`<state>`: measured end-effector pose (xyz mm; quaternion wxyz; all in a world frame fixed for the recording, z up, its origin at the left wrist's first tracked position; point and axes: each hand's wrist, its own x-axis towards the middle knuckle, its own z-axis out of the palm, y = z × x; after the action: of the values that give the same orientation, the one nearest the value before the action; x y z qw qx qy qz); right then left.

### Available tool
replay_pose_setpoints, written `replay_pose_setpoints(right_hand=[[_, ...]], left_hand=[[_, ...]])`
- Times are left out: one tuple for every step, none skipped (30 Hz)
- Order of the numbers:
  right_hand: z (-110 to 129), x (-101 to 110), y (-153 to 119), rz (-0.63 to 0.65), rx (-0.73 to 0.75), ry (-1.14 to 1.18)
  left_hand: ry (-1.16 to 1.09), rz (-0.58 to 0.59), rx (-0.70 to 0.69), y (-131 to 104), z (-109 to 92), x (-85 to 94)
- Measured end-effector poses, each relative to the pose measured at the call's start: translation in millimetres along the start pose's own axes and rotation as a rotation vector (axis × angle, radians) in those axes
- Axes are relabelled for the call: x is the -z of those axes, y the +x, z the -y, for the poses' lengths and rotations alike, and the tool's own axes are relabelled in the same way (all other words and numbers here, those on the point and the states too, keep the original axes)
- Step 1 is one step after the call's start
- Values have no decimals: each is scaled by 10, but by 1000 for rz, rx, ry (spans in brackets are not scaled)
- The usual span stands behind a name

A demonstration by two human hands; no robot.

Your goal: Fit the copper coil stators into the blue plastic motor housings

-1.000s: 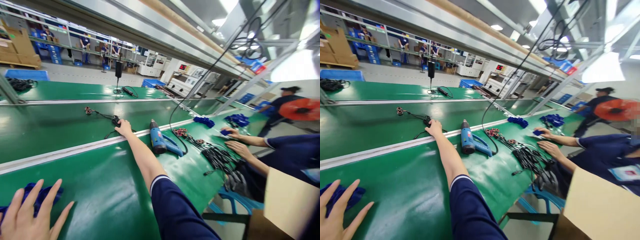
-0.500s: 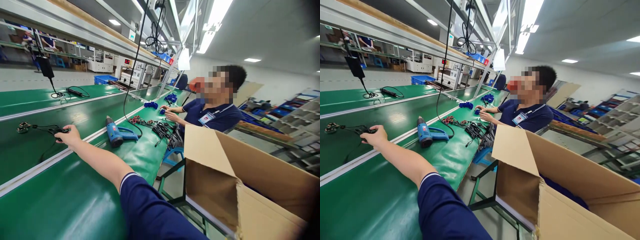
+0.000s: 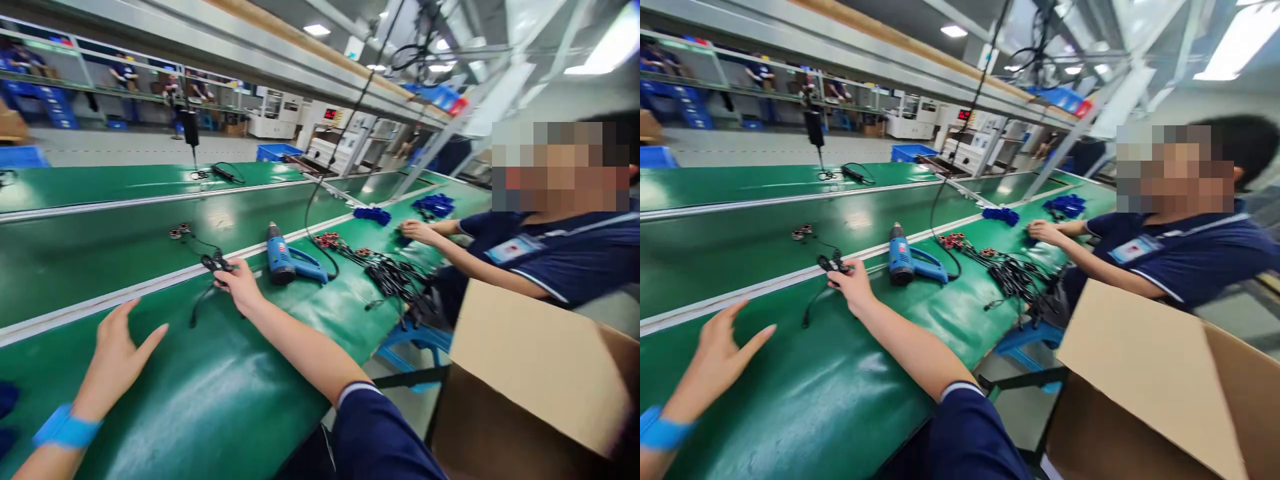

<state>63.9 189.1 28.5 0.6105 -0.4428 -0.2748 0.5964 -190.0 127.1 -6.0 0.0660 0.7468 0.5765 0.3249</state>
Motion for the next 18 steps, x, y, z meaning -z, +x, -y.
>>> replay_pose_setpoints(right_hand=[[0, 99, -66, 12, 2, 0], [2, 193, -133, 28, 1, -3], [6, 281, -200, 42, 3, -9], [13, 362, -267, 54, 6, -18], [20, 435, -330, 64, 11, -28], [27, 501, -386, 75, 15, -39], [32, 561, -433, 85, 19, -52], [34, 615, -469, 96, 19, -64], [33, 663, -494, 106, 19, -75], [28, 705, -508, 116, 17, -85], [18, 743, -512, 124, 17, -93], [5, 776, -506, 128, 22, -99], [-12, 806, -491, 131, 29, -106], [-30, 833, -468, 137, 35, -117], [-48, 858, -437, 143, 40, -133], [-64, 883, -403, 148, 45, -154], [-76, 905, -368, 151, 49, -177], [-84, 926, -338, 151, 55, -200]], left_hand=[[1, 42, 21, 138, -22, -70], [20, 91, 35, 314, -47, -156], [55, 131, 64, 515, -70, -254], [76, 137, 87, 726, -88, -358], [94, 138, 99, 935, -99, -462], [114, 143, 110, 1134, -105, -561], [133, 148, 120, 1315, -106, -652], [150, 158, 121, 1478, -104, -732], [166, 172, 115, 1622, -103, -801], [179, 188, 101, 1750, -104, -856], [190, 204, 78, 1866, -110, -899], [199, 219, 50, 1972, -121, -931], [206, 232, 18, 2073, -135, -954], [210, 244, -16, 2170, -152, -971], [212, 256, -47, 2266, -169, -985], [211, 274, -83, 2360, -184, -999], [208, 298, -126, 2451, -197, -1013], [200, 324, -177, 2535, -208, -1031]])
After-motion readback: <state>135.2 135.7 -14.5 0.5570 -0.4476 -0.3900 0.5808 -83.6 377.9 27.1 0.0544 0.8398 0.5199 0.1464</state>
